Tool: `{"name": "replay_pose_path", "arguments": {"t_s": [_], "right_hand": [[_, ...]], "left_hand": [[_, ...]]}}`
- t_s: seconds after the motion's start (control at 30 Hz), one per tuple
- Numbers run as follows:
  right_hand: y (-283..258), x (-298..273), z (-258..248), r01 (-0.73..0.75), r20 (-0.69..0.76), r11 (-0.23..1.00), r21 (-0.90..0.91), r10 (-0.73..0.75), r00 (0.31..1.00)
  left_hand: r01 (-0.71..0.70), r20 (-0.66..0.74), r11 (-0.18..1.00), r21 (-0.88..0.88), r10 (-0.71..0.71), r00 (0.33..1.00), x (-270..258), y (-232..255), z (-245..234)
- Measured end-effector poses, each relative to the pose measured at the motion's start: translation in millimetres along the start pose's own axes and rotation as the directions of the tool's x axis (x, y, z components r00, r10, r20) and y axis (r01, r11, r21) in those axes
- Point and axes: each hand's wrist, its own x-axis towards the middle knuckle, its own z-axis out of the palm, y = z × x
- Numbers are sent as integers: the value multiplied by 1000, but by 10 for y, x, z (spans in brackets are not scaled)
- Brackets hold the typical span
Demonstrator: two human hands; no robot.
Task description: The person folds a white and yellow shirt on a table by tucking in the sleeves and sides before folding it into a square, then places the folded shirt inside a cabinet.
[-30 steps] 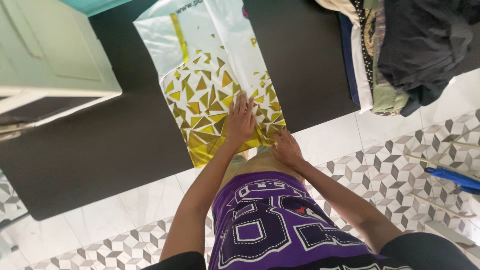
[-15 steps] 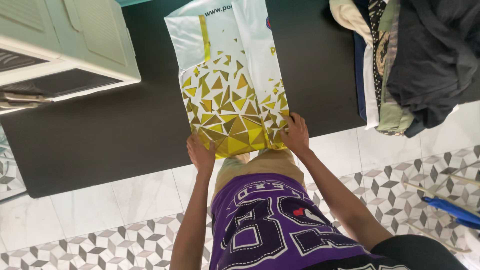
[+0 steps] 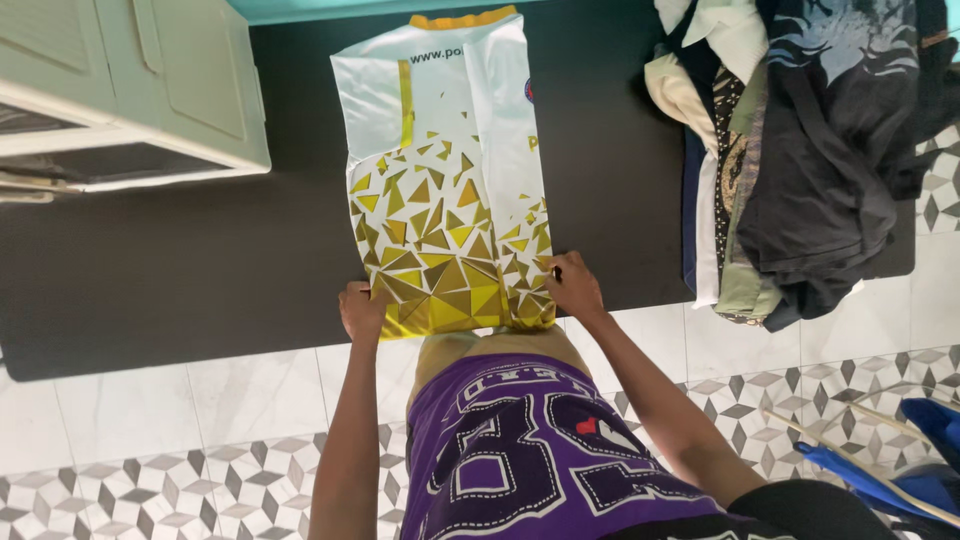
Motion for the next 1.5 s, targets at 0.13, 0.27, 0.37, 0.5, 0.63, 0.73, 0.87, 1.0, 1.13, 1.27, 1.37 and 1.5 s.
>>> {"name": "replay_pose_path", "arguments": {"t_s": [0.13, 0.27, 0.37, 0.5, 0.63, 0.73, 0.87, 1.0, 1.13, 1.27, 1.37, 1.5], "right_hand": [[-19, 151, -30, -32, -27, 999, 17, 32, 999], [-223, 363, -55, 32, -142, 999, -31, -36, 989], [-524, 597, 12, 78, -142, 996, 41, -72, 987], [-1096, 1019, 236, 121, -96, 989, 83, -112, 989], [-1796, 1539, 491, 169, -127, 983, 73, -159, 979], [-2305, 1972, 673, 229, -79, 973, 35, -225, 971], [-2868, 2577, 1076, 202, -52, 972, -117, -209, 977], [-3154, 3064, 1431, 261, -98, 923, -282, -299, 949], [-3360, 3191, 1554, 160, -27, 921, -355, -181, 983], [-3409, 3223, 1623, 175, -41, 884, -434, -213, 976], [-3325, 3309, 1752, 182, -108, 889, -421, -249, 963], [-3252, 3290, 1685, 172, -167, 937, -305, -230, 959]], "left_hand": [[65, 24, 998, -6, -65, 998, 188, -73, 103], [103, 69, 995, 4, -103, 992, 265, -145, 128], [108, 171, 991, -79, -94, 981, 311, -153, 132], [-66, 170, 957, -283, 118, 978, 314, -55, 3], [-128, 190, 901, -415, 224, 956, 227, 186, -278], [-194, 250, 875, -444, 329, 911, 202, 330, -443], [-281, 254, 860, -426, 412, 875, 178, 497, -555], [-290, 330, 859, -422, 443, 834, 134, 635, -747], [-355, 342, 821, -447, 524, 780, 84, 706, -935], [-305, 453, 859, -412, 483, 749, 71, 835, -1122], [-310, 499, 868, -389, 481, 721, 81, 896, -1214], [-380, 475, 837, -394, 539, 695, 34, 982, -1194]]}}
